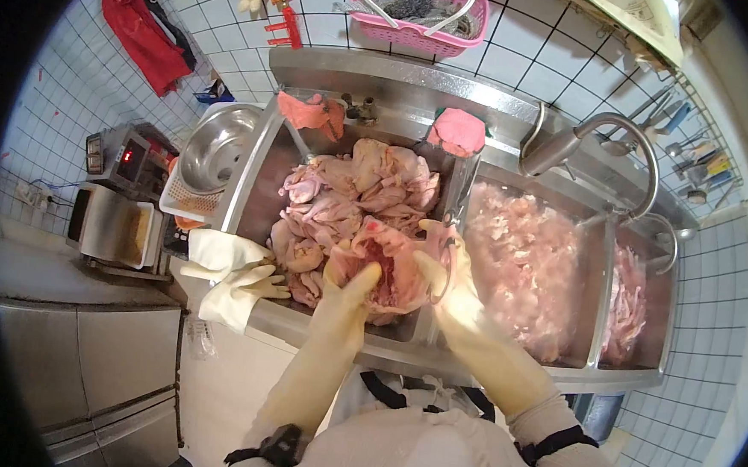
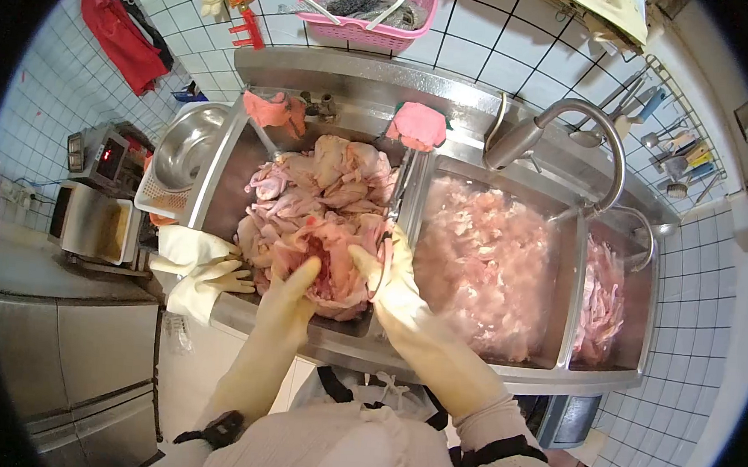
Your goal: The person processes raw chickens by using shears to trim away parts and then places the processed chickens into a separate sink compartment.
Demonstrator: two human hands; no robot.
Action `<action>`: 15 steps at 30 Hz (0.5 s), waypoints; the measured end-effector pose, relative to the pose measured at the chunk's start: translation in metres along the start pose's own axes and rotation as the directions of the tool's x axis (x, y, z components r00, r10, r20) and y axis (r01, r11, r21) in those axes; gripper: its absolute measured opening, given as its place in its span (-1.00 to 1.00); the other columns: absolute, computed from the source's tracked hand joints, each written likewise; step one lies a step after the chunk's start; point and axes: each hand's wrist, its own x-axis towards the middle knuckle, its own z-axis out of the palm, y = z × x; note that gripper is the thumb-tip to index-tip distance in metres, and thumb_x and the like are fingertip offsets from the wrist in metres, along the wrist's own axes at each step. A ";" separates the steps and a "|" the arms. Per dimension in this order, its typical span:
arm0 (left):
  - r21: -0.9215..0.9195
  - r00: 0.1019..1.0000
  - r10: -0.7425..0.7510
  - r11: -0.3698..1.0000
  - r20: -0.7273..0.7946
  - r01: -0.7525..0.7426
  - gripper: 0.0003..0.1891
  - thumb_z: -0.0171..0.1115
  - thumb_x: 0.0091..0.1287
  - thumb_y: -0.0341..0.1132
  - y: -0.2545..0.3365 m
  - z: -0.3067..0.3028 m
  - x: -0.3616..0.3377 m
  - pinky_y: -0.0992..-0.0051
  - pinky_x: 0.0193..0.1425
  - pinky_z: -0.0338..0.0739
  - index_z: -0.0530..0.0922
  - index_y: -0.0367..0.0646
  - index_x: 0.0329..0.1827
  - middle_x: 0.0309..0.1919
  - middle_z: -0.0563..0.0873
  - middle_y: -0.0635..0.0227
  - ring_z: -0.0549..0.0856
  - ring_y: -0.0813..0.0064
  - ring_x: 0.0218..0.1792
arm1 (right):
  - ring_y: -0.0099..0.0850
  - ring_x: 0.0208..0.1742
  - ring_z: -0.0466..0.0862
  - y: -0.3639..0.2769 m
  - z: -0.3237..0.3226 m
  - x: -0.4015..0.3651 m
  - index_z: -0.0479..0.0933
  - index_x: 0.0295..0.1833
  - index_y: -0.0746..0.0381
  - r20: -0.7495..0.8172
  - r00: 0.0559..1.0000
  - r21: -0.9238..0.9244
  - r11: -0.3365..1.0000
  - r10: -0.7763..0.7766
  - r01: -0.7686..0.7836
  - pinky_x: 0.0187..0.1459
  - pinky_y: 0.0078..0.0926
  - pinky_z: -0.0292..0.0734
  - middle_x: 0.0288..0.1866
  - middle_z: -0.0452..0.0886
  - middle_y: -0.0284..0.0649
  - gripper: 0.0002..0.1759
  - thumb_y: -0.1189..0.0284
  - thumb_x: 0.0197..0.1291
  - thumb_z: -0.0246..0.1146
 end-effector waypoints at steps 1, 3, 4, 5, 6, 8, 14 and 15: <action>0.027 0.999 -0.019 0.999 -0.046 0.021 -0.56 0.12 0.51 -0.31 0.003 -0.003 0.008 0.22 0.43 0.47 0.37 -0.11 0.42 0.35 0.52 0.19 0.56 0.30 0.32 | -0.49 0.11 0.53 -0.002 -0.002 -0.002 0.40 0.33 0.22 0.046 0.996 -0.108 0.992 0.073 -0.067 0.16 -0.51 0.45 0.06 0.54 -0.30 -0.43 0.59 0.18 0.29; -0.185 0.989 -0.147 0.971 0.019 0.148 -0.59 0.12 0.50 -0.33 0.000 -0.019 0.021 0.21 0.42 0.48 0.40 -0.13 0.39 0.32 0.55 0.19 0.58 0.29 0.30 | -0.44 0.23 0.53 -0.036 0.002 -0.013 0.40 0.35 0.24 0.131 0.970 -0.064 0.979 0.202 -0.195 0.25 -0.44 0.42 0.17 0.57 -0.26 -0.47 0.48 0.27 0.29; -0.376 0.957 -0.270 0.880 0.110 0.291 -0.61 0.12 0.50 -0.34 -0.003 -0.023 0.023 0.21 0.41 0.49 0.43 -0.14 0.36 0.28 0.59 0.19 0.59 0.27 0.28 | -0.44 0.23 0.53 -0.007 -0.012 -0.007 0.40 0.35 0.24 0.130 0.971 -0.066 0.979 0.198 -0.191 0.25 -0.44 0.42 0.17 0.57 -0.26 -0.47 0.48 0.27 0.29; -0.428 0.959 -0.256 0.858 0.118 0.282 -0.64 0.10 0.50 -0.35 0.000 -0.015 0.016 0.20 0.39 0.50 0.47 -0.19 0.33 0.22 0.64 0.18 0.61 0.23 0.25 | -0.40 0.28 0.53 0.048 -0.037 0.005 0.40 0.37 0.22 0.232 0.973 -0.024 1.000 0.020 -0.015 0.30 -0.41 0.41 0.24 0.56 -0.23 -0.48 0.43 0.31 0.27; -0.428 0.959 -0.256 0.858 0.122 0.283 -0.64 0.10 0.50 -0.35 -0.002 -0.015 0.015 0.20 0.39 0.50 0.47 -0.19 0.33 0.22 0.64 0.18 0.61 0.23 0.25 | -0.35 0.34 0.52 0.078 -0.050 0.010 0.39 0.39 0.20 0.321 0.934 0.036 0.987 -0.159 0.155 0.35 -0.38 0.40 0.31 0.56 -0.20 -0.49 0.39 0.36 0.25; -0.503 0.945 -0.308 0.802 0.114 0.322 -0.60 0.16 0.46 -0.36 -0.007 -0.018 0.012 0.22 0.37 0.52 0.46 -0.20 0.34 0.21 0.64 0.16 0.61 0.25 0.27 | -0.29 0.38 0.51 0.062 -0.040 0.004 0.38 0.42 0.18 0.427 0.874 0.625 0.774 -0.232 -0.100 0.43 -0.34 0.35 0.37 0.53 -0.19 -0.51 0.32 0.44 0.18; 0.033 0.983 0.105 0.994 -0.151 -0.101 -0.65 0.33 0.27 -0.53 0.022 -0.010 0.003 0.46 0.17 0.54 0.51 -0.17 0.11 -0.03 0.68 0.37 0.68 0.52 0.00 | -0.44 0.02 0.59 -0.045 -0.040 -0.006 0.50 0.20 0.19 0.176 0.972 -0.599 0.800 0.157 -0.021 0.30 -0.29 0.48 -0.03 0.60 -0.31 -0.60 0.28 0.34 0.33; 0.055 0.979 0.156 0.987 -0.130 -0.150 -0.58 0.32 0.27 -0.56 0.026 -0.007 0.000 0.53 0.15 0.51 0.46 -0.15 0.18 -0.02 0.65 0.41 0.64 0.59 -0.02 | -0.46 -0.17 0.60 -0.028 -0.046 0.012 0.54 -0.07 0.19 0.202 0.964 -0.550 0.835 0.170 -0.032 0.19 -0.04 0.57 -0.19 0.59 -0.33 -0.70 0.32 0.19 0.45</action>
